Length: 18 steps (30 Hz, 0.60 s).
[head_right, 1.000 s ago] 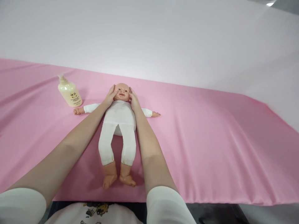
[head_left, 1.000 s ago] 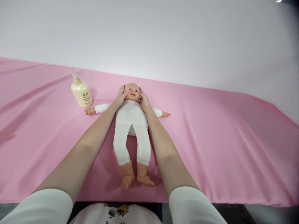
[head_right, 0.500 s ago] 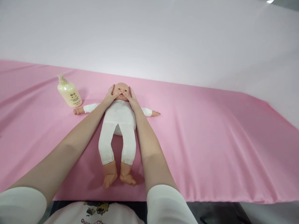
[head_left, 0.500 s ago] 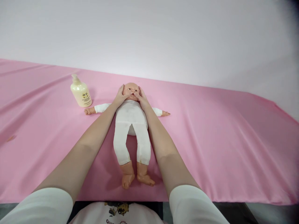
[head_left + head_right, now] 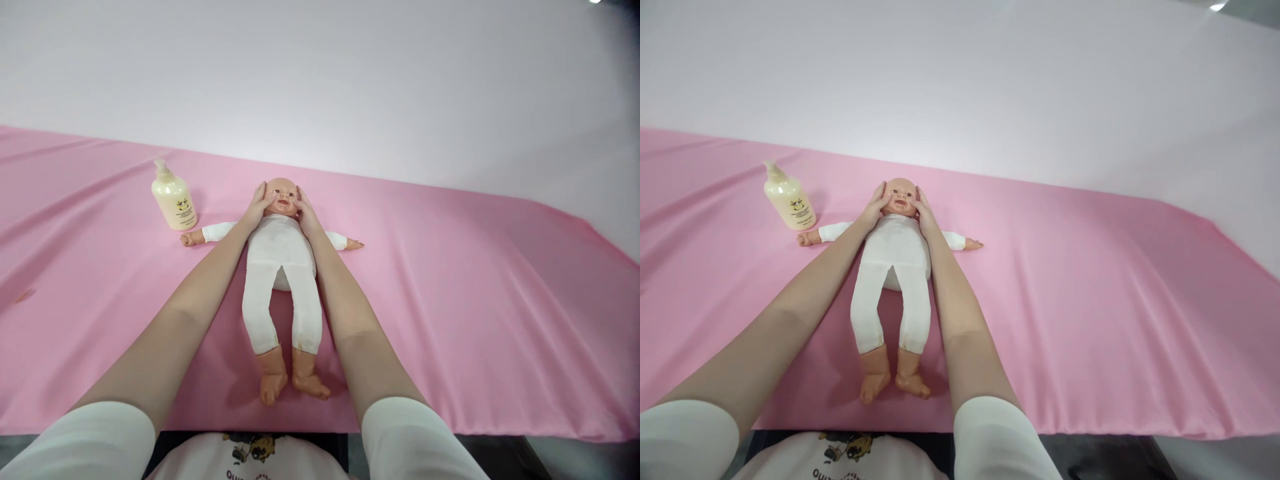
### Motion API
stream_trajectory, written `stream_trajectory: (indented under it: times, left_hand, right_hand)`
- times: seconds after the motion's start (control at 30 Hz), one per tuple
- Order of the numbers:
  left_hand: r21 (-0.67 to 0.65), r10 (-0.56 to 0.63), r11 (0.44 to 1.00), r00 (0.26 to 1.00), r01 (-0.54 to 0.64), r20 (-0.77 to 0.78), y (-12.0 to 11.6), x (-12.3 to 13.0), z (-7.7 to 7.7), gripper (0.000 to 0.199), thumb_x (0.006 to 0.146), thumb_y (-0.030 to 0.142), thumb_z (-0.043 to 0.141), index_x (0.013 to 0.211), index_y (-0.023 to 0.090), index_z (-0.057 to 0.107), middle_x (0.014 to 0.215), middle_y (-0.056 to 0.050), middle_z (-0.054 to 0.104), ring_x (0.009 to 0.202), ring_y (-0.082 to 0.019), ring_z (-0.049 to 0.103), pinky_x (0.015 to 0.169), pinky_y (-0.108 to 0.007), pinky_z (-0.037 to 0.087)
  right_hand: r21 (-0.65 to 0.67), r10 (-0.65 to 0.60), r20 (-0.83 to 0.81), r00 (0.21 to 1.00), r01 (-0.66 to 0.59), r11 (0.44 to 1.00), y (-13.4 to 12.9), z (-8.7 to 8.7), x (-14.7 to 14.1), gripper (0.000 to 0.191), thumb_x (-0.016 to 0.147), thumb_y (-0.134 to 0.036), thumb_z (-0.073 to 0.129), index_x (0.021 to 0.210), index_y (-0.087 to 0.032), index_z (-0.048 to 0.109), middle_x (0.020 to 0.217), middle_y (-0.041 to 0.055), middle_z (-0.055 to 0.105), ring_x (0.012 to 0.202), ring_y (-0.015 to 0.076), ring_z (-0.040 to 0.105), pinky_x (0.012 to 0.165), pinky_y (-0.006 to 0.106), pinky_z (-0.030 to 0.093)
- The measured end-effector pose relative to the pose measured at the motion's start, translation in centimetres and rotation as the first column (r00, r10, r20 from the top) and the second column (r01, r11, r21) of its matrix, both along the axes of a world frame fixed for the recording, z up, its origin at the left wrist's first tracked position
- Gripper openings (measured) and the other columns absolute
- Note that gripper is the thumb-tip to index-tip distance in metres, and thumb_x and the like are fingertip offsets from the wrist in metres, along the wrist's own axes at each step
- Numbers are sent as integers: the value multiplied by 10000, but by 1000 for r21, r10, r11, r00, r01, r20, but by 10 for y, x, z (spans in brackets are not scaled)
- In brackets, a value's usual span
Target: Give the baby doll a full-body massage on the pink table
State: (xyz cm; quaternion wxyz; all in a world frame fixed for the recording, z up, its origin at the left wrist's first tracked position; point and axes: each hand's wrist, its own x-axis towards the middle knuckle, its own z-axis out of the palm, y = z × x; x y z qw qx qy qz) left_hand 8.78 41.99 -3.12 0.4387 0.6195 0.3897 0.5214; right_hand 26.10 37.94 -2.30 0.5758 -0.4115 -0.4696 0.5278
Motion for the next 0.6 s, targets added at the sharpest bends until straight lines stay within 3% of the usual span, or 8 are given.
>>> stream_trajectory:
  times: [0.17,0.37,0.53,0.6]
  left_hand:
    - [-55,-45,997,994,51,101,-8,-1,6,775,981,531,465,1630,150,281,1746,-102,202,1621,-238,223,1315,-352,257]
    - [-14,-14,1000,997,15,77,-13,-4,9,653,1027,547,365,1570,187,393,1688,-99,361,1574,-200,344,1309,-356,260]
    - [40,276,961,957,-274,-92,-9,-7,6,533,1036,481,413,1424,146,559,1683,-149,327,1616,-217,218,1338,-360,140]
    - [55,298,954,948,-293,-109,-9,-7,6,500,1042,456,394,1378,141,589,1627,-167,408,1589,-221,281,1332,-368,170]
  right_hand:
    - [-5,-16,17,1000,16,1000,0,-4,-1,825,895,-620,555,1624,-346,287,1666,-25,403,1468,226,505,1219,443,460]
    - [33,-40,16,999,39,999,1,-6,1,721,937,-571,542,1593,-331,363,1637,-16,453,1422,205,557,1197,425,485]
    - [4,-34,52,998,33,999,0,-2,1,739,949,-620,530,1609,-345,346,1620,-7,478,1419,217,563,1185,440,496]
    - [28,-19,65,998,17,999,-4,1,0,776,930,-682,546,1607,-356,351,1637,-12,452,1456,219,525,1202,434,479]
